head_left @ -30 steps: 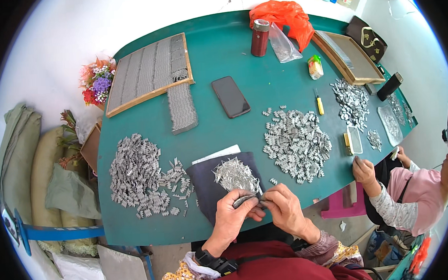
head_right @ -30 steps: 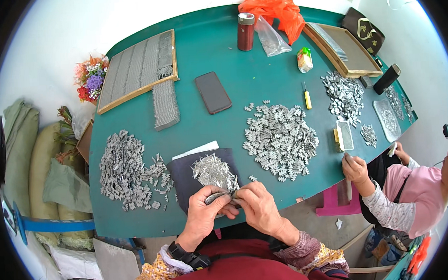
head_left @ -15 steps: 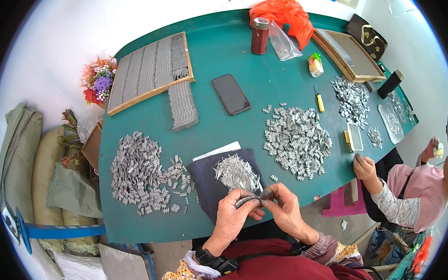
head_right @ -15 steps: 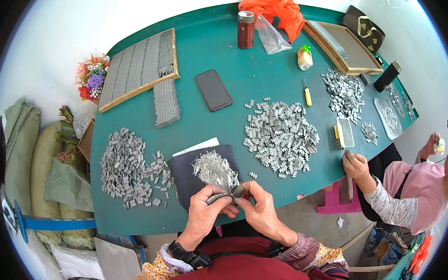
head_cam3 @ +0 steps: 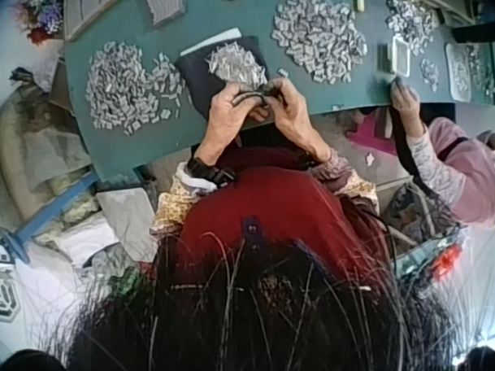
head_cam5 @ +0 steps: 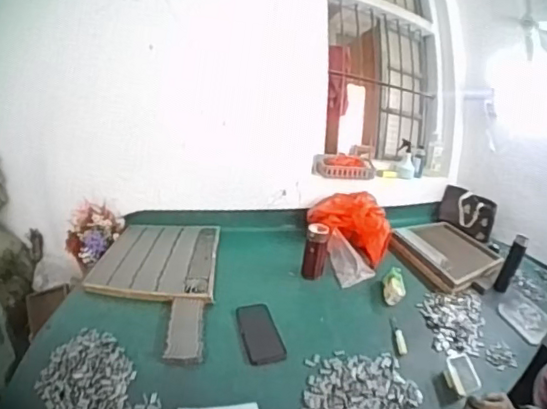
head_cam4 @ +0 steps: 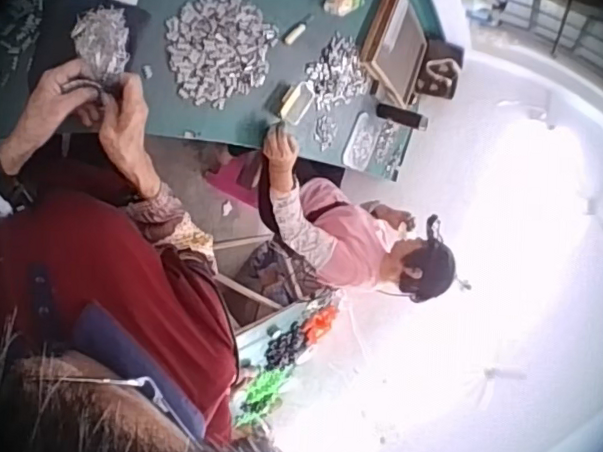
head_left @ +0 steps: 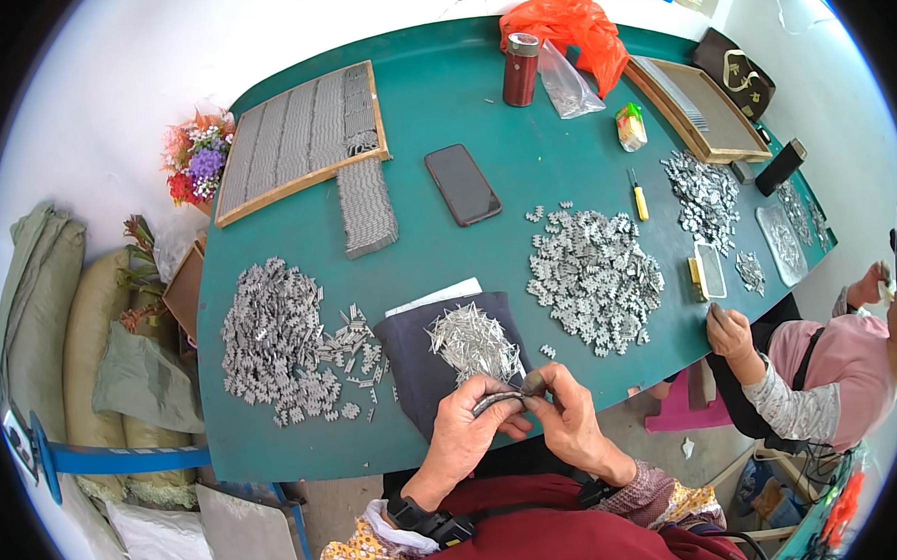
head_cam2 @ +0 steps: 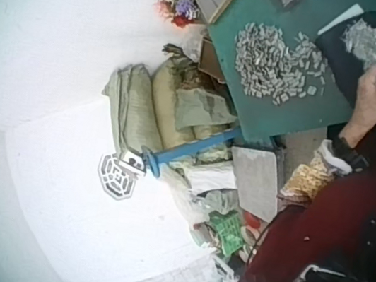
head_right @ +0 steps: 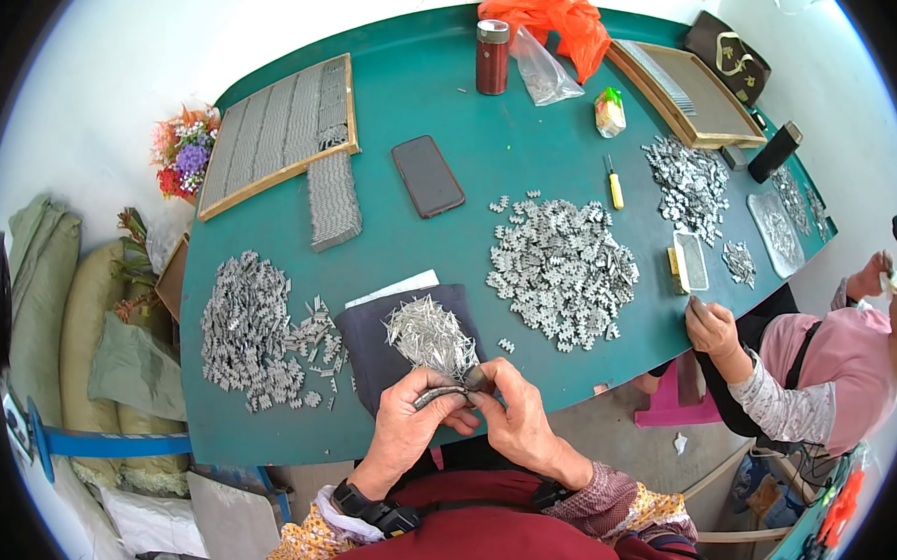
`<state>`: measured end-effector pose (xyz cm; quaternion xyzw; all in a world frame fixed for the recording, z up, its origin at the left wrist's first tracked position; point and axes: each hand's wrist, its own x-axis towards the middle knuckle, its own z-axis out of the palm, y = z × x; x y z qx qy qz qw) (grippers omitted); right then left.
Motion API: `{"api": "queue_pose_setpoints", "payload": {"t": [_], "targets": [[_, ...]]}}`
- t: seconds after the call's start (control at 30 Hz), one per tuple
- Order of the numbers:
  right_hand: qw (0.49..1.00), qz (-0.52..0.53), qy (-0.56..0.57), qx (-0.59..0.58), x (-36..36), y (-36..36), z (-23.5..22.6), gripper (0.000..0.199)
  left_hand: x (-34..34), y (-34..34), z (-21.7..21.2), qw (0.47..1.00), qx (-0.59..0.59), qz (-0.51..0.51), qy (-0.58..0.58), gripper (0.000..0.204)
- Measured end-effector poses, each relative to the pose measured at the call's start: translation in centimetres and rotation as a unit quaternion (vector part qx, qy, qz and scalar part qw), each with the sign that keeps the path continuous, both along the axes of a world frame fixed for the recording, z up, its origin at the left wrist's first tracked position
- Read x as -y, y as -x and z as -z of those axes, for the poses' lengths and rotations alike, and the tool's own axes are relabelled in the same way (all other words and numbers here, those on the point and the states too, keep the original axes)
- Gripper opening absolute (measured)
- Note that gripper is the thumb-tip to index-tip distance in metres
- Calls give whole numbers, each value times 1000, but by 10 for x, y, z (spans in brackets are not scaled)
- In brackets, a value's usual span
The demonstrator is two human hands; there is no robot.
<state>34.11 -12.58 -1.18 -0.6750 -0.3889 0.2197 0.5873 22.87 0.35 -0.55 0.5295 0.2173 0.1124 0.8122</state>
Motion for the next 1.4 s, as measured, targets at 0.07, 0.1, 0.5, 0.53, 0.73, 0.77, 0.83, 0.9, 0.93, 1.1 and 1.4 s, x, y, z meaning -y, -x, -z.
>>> {"api": "queue_pose_setpoints", "payload": {"t": [0.07, 0.1, 0.5, 0.53, 0.73, 0.77, 0.83, 0.9, 0.93, 1.1, 1.4], "targets": [[1000, -1, 0, 4, 0, 0, -3, 15, 0, 1, -1, 1000, 5, 1, -1, 10], [1000, -1, 0, 9, 0, 0, -4, 15, 1, 1, -4, 1000, 5, -7, 3, 11], [984, 153, 91, 24, 7, -50, -1, 16, -5, 5, -1, 999, -30, -41, 13, 10], [976, 174, 103, 86, 11, -60, 9, 14, -5, 6, 1, 999, -27, -35, 11, 9], [947, 127, 147, 255, 14, -63, 25, 12, -4, 1, 9, 1000, -19, -17, 17, 10], [932, 116, 150, 308, 9, -60, 27, 13, -5, 1, 10, 1000, -24, -8, 15, 10], [916, 115, 141, 358, 0, -57, 28, 14, -6, 0, 9, 999, -30, 1, 12, 11], [898, 68, 178, 396, -4, -56, 28, 16, -7, 1, 6, 999, -41, -5, 9, 11], [901, 65, 177, 390, -5, -55, 27, 15, -8, 1, 6, 999, -42, -7, 8, 11], [975, 40, 120, 183, 0, -50, 12, 14, -7, -3, 4, 999, -27, -23, 3, 13], [957, 55, 84, 274, -3, -47, 16, 15, -15, -2, -2, 998, -25, -63, 2, 15]]}}
